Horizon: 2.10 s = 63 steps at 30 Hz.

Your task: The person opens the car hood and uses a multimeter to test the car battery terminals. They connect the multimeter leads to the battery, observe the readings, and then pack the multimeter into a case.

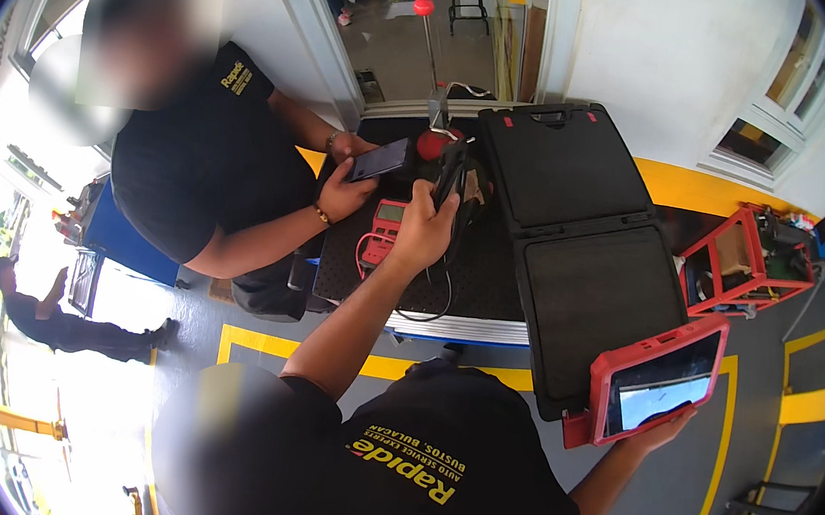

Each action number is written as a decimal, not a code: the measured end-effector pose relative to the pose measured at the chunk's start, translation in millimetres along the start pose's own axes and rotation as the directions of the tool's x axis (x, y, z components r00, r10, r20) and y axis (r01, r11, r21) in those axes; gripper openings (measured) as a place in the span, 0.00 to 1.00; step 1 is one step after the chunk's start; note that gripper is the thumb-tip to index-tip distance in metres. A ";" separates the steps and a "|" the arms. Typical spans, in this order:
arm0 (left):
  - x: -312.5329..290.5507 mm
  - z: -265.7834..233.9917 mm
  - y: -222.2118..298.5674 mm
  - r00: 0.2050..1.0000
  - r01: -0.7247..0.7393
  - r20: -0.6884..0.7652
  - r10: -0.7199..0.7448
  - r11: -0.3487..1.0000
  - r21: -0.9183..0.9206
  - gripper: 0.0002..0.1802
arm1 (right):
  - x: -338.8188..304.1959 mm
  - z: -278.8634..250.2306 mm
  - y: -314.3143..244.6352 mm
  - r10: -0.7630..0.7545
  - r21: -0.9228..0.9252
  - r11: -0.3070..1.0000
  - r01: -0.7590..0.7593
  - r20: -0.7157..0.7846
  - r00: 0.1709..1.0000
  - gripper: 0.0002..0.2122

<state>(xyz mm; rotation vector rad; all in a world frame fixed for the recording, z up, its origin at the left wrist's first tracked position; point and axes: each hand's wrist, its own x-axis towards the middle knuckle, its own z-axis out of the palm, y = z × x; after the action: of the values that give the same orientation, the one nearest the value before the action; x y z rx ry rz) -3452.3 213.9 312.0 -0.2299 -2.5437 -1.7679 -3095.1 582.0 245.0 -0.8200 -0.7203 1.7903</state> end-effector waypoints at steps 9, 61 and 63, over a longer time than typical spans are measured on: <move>12.2 17.0 34.6 0.937 -0.345 0.212 0.277 0.648 0.679 0.25 | -5.2 -2.8 -5.3 -0.036 0.037 0.999 0.035 0.040 0.999 0.26; 287.7 264.5 90.0 0.873 -0.461 0.477 0.095 0.475 0.749 0.43 | -22.2 47.0 -21.9 0.055 -0.193 0.977 -0.087 -0.168 0.984 0.29; 300.3 241.1 85.6 0.850 -0.483 0.524 0.049 0.469 0.739 0.43 | -18.9 45.8 -22.7 0.045 -0.192 0.978 -0.078 -0.168 0.985 0.30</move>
<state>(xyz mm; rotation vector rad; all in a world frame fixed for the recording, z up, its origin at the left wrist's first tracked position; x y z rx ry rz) -3723.8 498.8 340.8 -0.9993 -3.0565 -0.1653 -3114.3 567.0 293.7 -1.1192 -0.7803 1.7009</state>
